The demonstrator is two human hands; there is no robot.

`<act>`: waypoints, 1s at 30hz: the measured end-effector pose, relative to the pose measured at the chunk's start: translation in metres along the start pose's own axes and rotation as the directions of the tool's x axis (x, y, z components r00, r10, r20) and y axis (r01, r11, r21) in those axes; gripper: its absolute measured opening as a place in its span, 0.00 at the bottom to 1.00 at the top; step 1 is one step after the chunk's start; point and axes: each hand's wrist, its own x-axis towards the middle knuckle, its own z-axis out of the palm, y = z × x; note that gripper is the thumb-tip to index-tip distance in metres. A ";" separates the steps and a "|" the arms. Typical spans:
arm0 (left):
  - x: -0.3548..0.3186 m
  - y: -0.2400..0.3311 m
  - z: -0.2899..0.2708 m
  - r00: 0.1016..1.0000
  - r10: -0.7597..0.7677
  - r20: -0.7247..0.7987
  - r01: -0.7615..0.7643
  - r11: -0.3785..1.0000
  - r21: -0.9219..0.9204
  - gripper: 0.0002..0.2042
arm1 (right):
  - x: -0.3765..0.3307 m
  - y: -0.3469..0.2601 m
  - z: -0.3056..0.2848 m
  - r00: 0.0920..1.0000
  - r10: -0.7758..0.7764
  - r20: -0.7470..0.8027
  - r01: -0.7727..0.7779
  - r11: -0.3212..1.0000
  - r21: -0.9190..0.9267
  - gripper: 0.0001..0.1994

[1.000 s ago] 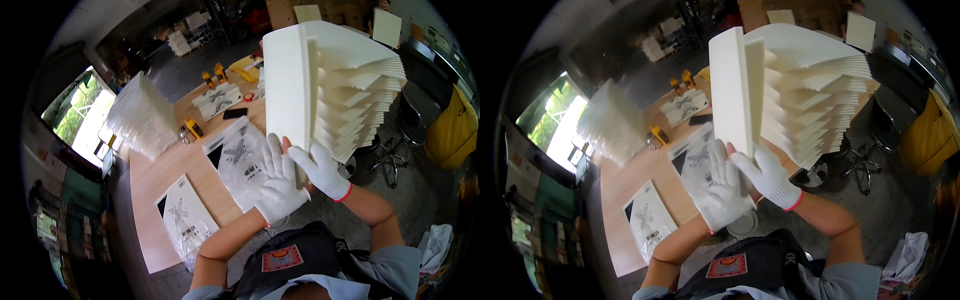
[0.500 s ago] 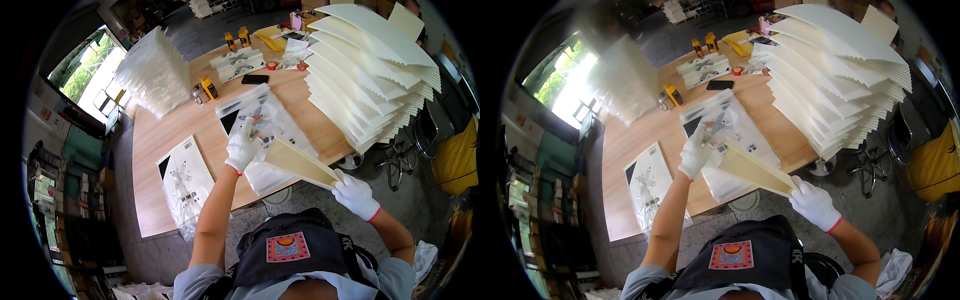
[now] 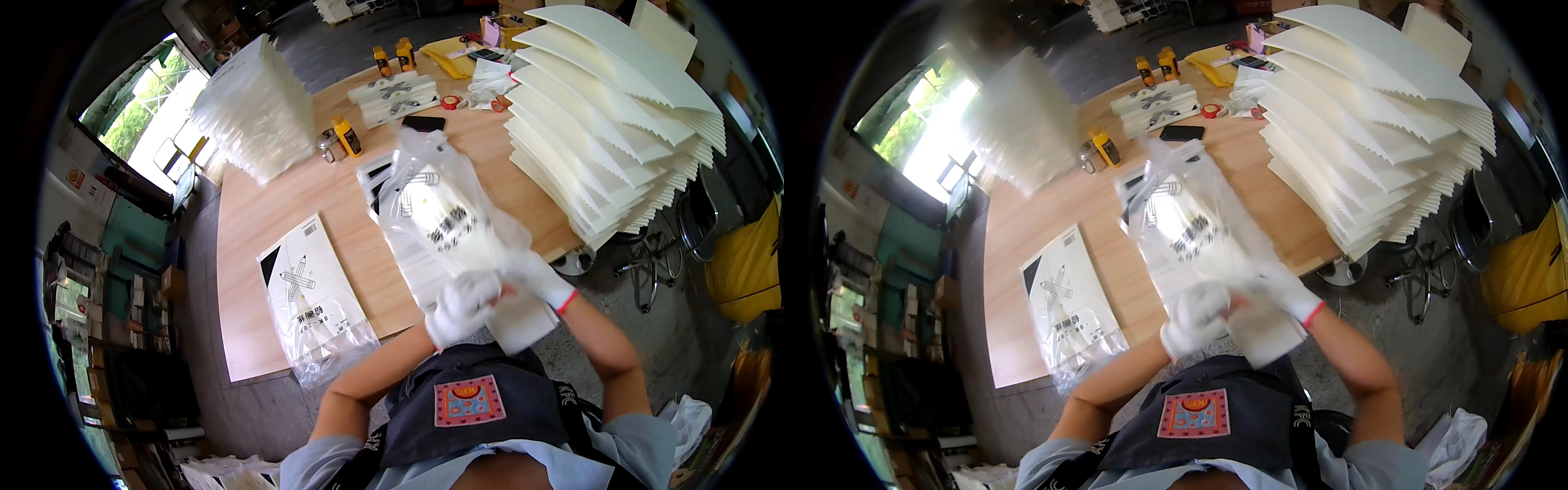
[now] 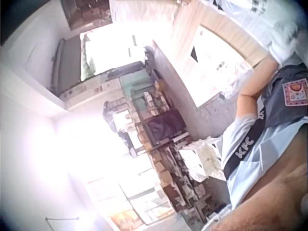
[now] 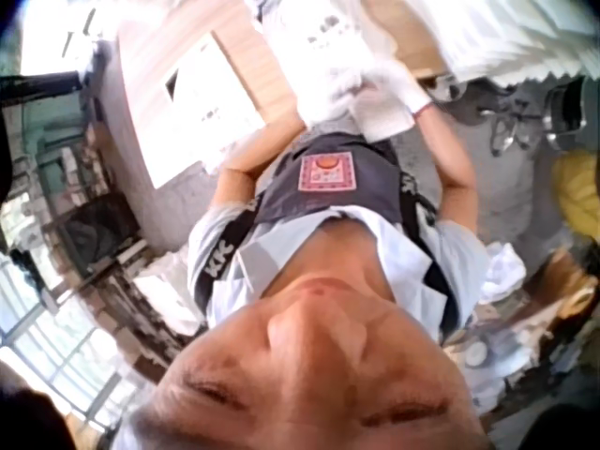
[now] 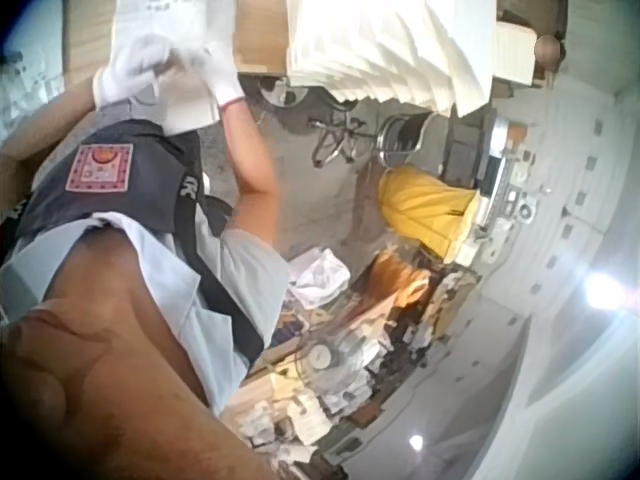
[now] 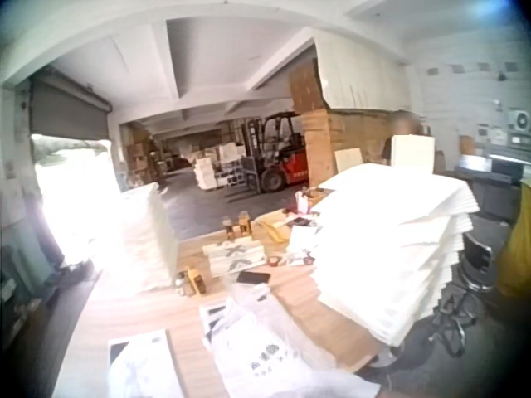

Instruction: The person repeatedly picks up stacks of white paper sheets from a pile on a table and places them into clear plastic packaging bags. The person then seals the bags and places them on the table. The process is repeated continuously throughout the video.

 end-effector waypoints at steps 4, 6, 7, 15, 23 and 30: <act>0.027 0.017 0.020 0.998 0.015 -0.059 -0.011 0.998 0.068 0.13 | 0.035 -0.022 0.051 0.984 -0.152 -0.097 0.041 0.715 -0.698 0.17; 0.027 0.008 0.021 0.995 -0.091 0.048 0.091 0.996 0.018 0.13 | 0.044 -0.020 0.072 0.963 -0.209 -0.168 -0.024 0.556 -0.831 0.18; 0.026 0.001 0.020 0.985 -0.142 0.102 0.143 0.990 0.000 0.12 | 0.041 -0.020 0.080 0.951 -0.241 -0.195 -0.055 0.487 -0.871 0.18; -0.043 -0.103 0.000 0.931 -0.356 0.079 0.336 0.922 0.193 0.12 | -0.001 -0.013 0.064 0.900 -0.395 -0.186 0.030 0.481 -0.876 0.26; -0.140 -0.128 0.010 0.806 -0.309 -0.505 0.570 0.635 0.521 0.11 | 0.042 0.043 0.024 0.906 -0.120 -0.406 -0.301 0.492 -0.817 0.17; -0.184 -0.031 -0.009 0.625 -0.593 -0.508 0.742 0.654 0.150 0.07 | -0.072 0.010 0.050 1.000 0.002 -0.009 -0.009 0.361 -0.933 0.10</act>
